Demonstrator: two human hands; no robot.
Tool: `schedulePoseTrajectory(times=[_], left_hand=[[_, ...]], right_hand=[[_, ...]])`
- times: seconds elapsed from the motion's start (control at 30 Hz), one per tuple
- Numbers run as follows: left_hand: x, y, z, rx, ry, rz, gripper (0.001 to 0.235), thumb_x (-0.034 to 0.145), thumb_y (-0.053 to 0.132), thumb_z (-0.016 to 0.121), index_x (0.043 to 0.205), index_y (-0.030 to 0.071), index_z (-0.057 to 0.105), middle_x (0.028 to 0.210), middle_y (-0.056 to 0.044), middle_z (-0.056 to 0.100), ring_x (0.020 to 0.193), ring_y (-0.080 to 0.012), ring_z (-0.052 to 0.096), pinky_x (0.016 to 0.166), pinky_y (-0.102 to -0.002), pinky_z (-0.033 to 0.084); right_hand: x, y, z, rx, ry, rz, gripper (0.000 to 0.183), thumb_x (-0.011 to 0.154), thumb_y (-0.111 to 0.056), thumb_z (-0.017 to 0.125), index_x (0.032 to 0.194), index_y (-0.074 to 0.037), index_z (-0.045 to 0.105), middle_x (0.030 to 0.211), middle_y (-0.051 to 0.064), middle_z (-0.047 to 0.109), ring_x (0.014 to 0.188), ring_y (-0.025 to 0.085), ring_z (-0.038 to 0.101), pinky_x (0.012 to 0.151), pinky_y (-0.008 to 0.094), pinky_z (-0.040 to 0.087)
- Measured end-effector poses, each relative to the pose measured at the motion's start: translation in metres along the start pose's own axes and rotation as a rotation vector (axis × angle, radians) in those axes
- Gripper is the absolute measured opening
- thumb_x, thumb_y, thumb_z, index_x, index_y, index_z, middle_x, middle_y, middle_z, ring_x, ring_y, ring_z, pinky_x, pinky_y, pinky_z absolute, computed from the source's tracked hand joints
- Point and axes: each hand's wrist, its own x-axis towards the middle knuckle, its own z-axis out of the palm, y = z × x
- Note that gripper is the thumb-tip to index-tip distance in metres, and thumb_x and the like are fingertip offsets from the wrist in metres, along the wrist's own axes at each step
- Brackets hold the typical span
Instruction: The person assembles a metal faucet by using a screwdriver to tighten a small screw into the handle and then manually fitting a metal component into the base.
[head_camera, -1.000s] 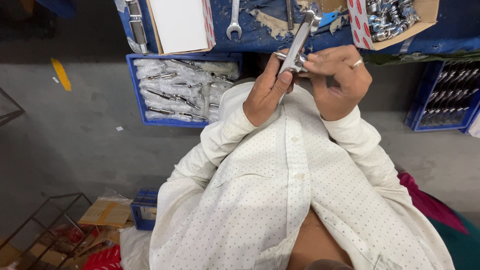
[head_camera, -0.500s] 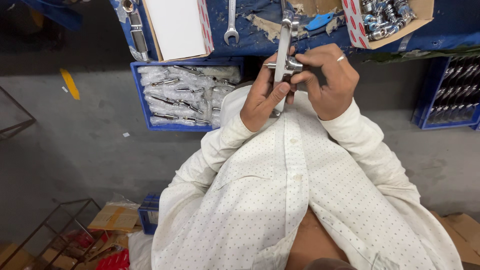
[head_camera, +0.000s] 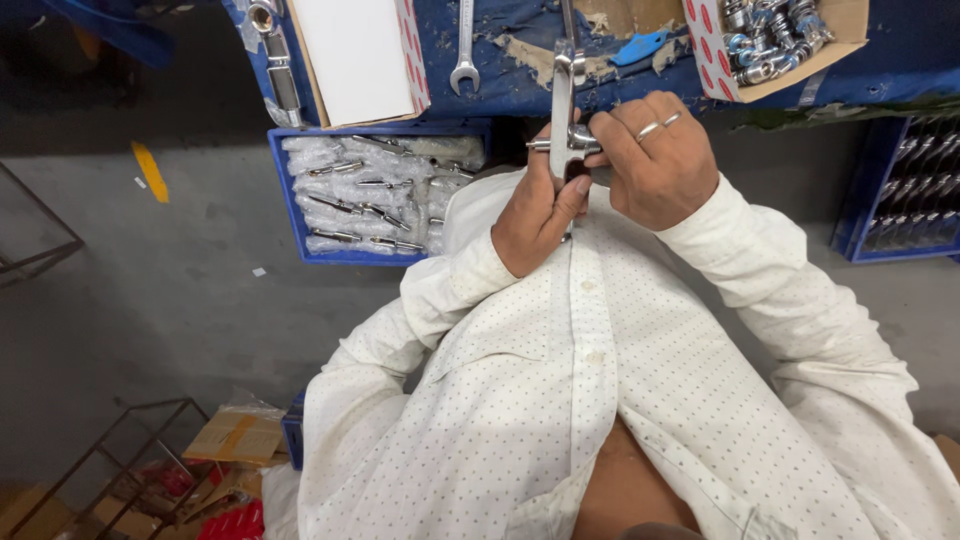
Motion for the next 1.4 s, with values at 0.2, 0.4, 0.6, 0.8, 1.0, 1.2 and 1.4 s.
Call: schedulePoseTrajectory(times=[0.2,0.4,0.6,0.8,1.0,1.2,1.4], left_hand=[[0.009,-0.018,-0.007,-0.017,0.084,0.085,0.054,0.115,0.008,0.046,0.161,0.004,0.019,0.115,-0.006,0.056,0.080,-0.0106,0.057,0.069,-0.025,0.051],[0.018,-0.016,-0.032,-0.592,0.226,-0.124,0.050,0.111,0.029,0.053,0.151,0.002,0.043,0.087,-0.002,0.052,0.059,-0.0078,0.049,0.049,-0.024,0.044],[0.007,-0.009,-0.039,-0.633,0.250,-0.135,0.053,0.111,0.036,0.054,0.148,-0.001,0.047,0.083,-0.005,0.053,0.055,-0.0099,0.052,0.046,-0.026,0.044],[-0.005,-0.011,-0.032,-0.634,0.282,-0.087,0.051,0.110,0.037,0.055,0.143,-0.002,0.051,0.080,-0.005,0.054,0.051,-0.0098,0.050,0.044,-0.026,0.043],[-0.018,-0.012,-0.037,-0.662,0.276,-0.043,0.053,0.108,0.039,0.056,0.136,-0.006,0.053,0.078,-0.006,0.057,0.050,-0.0111,0.055,0.041,-0.027,0.043],[-0.001,-0.018,-0.036,-0.833,0.222,-0.105,0.046,0.107,0.040,0.055,0.120,-0.005,0.054,0.074,-0.006,0.053,0.043,-0.0099,0.048,0.036,-0.026,0.039],[0.020,-0.012,-0.029,-0.736,0.116,-0.174,0.045,0.109,0.041,0.053,0.119,-0.003,0.054,0.070,-0.004,0.052,0.043,-0.0090,0.047,0.037,-0.026,0.039]], right_hand=[[-0.003,0.000,0.018,0.159,0.036,0.113,0.018,0.094,0.006,0.073,0.109,0.006,0.064,0.093,0.015,0.060,0.084,0.032,0.059,0.076,0.042,0.048],[-0.008,0.100,0.084,0.803,0.015,0.502,0.015,0.115,-0.007,0.055,0.106,-0.001,0.065,0.102,0.009,0.071,0.088,0.017,0.072,0.080,0.029,0.060],[0.002,0.161,0.185,0.078,-0.049,0.447,0.024,0.102,-0.023,0.082,0.093,-0.002,0.073,0.077,0.013,0.072,0.067,0.029,0.071,0.063,0.042,0.055],[0.019,0.184,0.183,-0.014,-0.111,0.464,0.028,0.100,-0.024,0.081,0.088,-0.001,0.071,0.077,0.015,0.071,0.069,0.033,0.070,0.064,0.044,0.056],[0.010,0.157,0.090,1.121,-0.014,0.551,0.017,0.120,-0.018,0.061,0.123,-0.002,0.054,0.102,0.008,0.066,0.092,0.018,0.071,0.076,0.031,0.062],[-0.018,0.057,0.031,0.753,0.022,0.578,0.030,0.122,-0.030,0.054,0.110,-0.003,0.052,0.085,0.004,0.057,0.069,0.011,0.057,0.067,0.030,0.052],[-0.013,0.004,0.005,0.391,-0.140,0.348,0.034,0.114,-0.029,0.065,0.101,0.002,0.058,0.076,0.014,0.054,0.064,0.024,0.054,0.059,0.035,0.042]])
